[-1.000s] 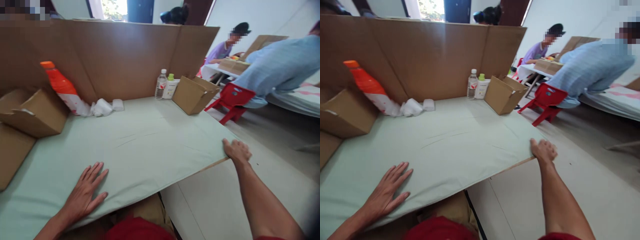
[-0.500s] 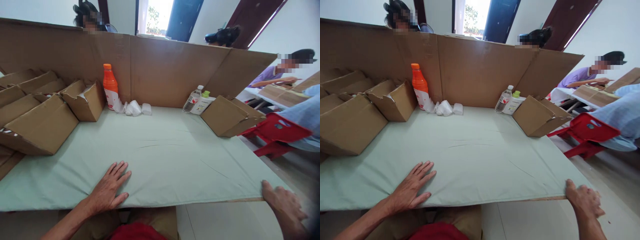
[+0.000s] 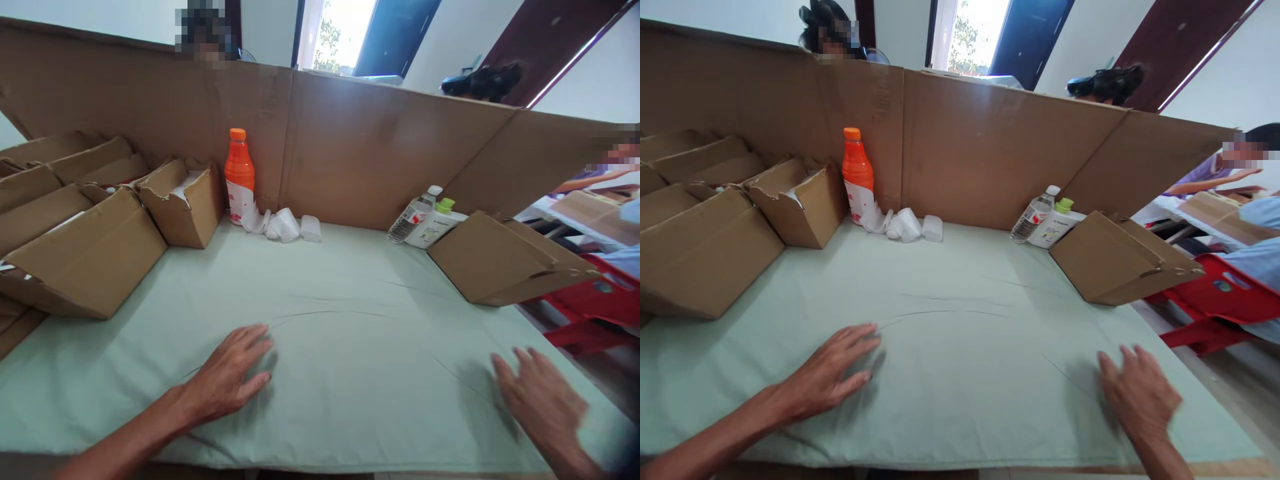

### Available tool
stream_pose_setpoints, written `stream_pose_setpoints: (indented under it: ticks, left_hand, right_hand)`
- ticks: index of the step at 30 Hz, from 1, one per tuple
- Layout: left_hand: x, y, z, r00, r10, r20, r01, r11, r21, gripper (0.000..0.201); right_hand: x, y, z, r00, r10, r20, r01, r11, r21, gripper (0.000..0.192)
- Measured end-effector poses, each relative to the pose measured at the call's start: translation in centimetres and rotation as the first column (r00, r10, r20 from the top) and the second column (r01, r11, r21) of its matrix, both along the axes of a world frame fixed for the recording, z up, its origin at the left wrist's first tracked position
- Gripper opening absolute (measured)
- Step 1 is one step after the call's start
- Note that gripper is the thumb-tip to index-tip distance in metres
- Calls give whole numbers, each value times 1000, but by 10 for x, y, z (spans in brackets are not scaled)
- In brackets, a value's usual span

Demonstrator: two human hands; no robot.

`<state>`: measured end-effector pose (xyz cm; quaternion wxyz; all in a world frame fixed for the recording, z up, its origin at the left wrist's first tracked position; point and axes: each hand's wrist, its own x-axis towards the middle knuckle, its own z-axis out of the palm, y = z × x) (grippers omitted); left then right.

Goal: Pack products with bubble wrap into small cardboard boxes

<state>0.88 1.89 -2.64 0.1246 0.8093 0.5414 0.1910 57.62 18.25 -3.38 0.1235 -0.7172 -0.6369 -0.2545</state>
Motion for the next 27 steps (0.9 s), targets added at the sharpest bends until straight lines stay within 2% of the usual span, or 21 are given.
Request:
stream_pose_setpoints:
  ticks: [2,3,6,9,11,14,19,22,27]
  left_hand:
    - [-1,37,6,999,49,-13,-49,998,26,45]
    - [-1,57,7,997,73,-27,-72,997,31,45]
    - [6,114,7,989,127,-75,-125,992,31,47]
    - [14,153,1,985,142,-100,-139,990,29,50]
    - [19,164,-5,984,138,-110,-137,990,17,53]
    - [24,161,-15,985,103,-139,-104,995,3,60]
    - [38,137,-26,980,-2,-198,5,1000,12,76]
    - [49,124,-26,977,-74,-199,77,997,6,82]
    - [62,95,-17,962,-223,-156,228,974,11,81]
  right_hand:
    - [-65,24,-1,982,175,-76,-181,981,-71,58]
    - [-101,35,-1,954,276,-117,-288,953,-98,55]
    - [-212,67,-2,827,522,-207,-551,826,-118,52]
    - [-298,88,-7,733,641,-226,-678,711,-183,53]
    - [-333,95,-12,693,688,-218,-721,648,-246,55]
    - [-351,96,-22,664,717,-211,-742,598,-303,55]
    - [-333,83,-33,667,722,-184,-737,606,-299,57]
    - [-321,74,-36,669,722,-175,-736,613,-288,57]
    - [-310,56,-38,683,714,-155,-723,630,-285,57]
